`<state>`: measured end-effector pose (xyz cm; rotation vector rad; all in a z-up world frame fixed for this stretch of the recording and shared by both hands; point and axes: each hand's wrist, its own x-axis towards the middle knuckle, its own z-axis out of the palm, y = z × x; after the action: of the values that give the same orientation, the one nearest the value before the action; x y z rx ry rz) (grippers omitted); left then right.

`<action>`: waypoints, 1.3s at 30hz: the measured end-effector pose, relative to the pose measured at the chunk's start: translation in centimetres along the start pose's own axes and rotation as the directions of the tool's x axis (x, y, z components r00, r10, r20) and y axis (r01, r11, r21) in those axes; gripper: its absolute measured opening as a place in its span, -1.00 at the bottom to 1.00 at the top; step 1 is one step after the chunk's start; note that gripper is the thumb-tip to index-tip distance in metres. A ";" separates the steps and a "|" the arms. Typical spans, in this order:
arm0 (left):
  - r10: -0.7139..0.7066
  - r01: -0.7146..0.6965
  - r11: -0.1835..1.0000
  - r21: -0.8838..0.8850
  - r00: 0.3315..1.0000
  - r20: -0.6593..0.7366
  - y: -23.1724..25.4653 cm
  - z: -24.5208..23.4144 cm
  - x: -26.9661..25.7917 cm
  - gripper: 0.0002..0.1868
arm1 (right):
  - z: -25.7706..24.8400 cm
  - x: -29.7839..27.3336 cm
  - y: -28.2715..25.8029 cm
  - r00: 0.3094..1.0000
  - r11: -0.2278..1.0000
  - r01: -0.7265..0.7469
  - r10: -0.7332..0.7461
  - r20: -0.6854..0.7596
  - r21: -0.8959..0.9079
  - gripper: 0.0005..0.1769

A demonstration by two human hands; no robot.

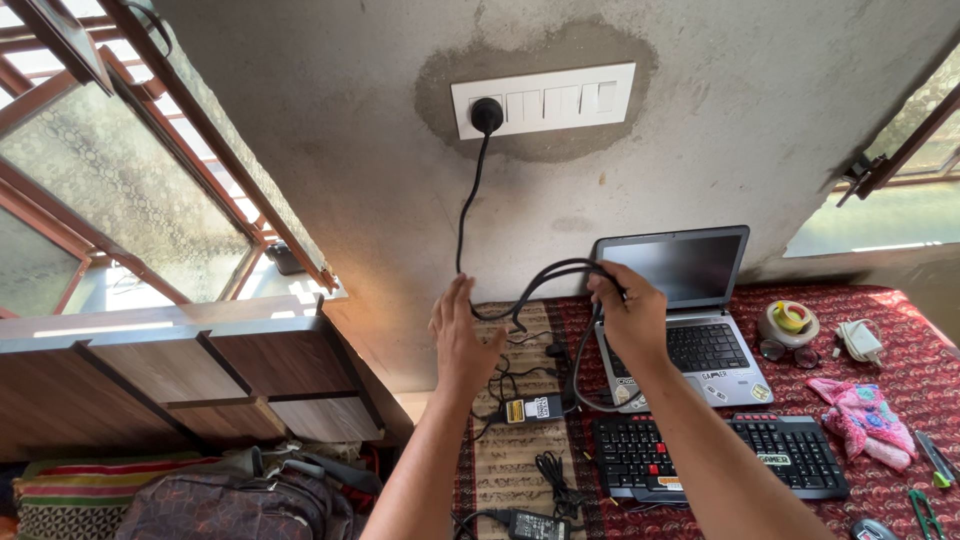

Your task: The person untangles a laptop power cable and adapter on a desk, then plugs the adapter's plug into a wall socket above the desk and connects the charger lead toward the laptop, arranging the cable along the desk.

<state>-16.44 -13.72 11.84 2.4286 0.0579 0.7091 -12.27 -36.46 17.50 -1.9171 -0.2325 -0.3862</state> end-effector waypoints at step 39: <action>-0.900 0.919 0.394 0.012 0.383 0.210 -12.3 18.3 -12.6 -0.22 | 3.1 -0.8 9.8 0.935 0.955 -0.294 0.279 0.218 0.041 -0.72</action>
<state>-16.60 -16.04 -13.44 1.8721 1.1831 -0.0637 -9.20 -37.14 7.68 -1.8848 -0.0994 0.0211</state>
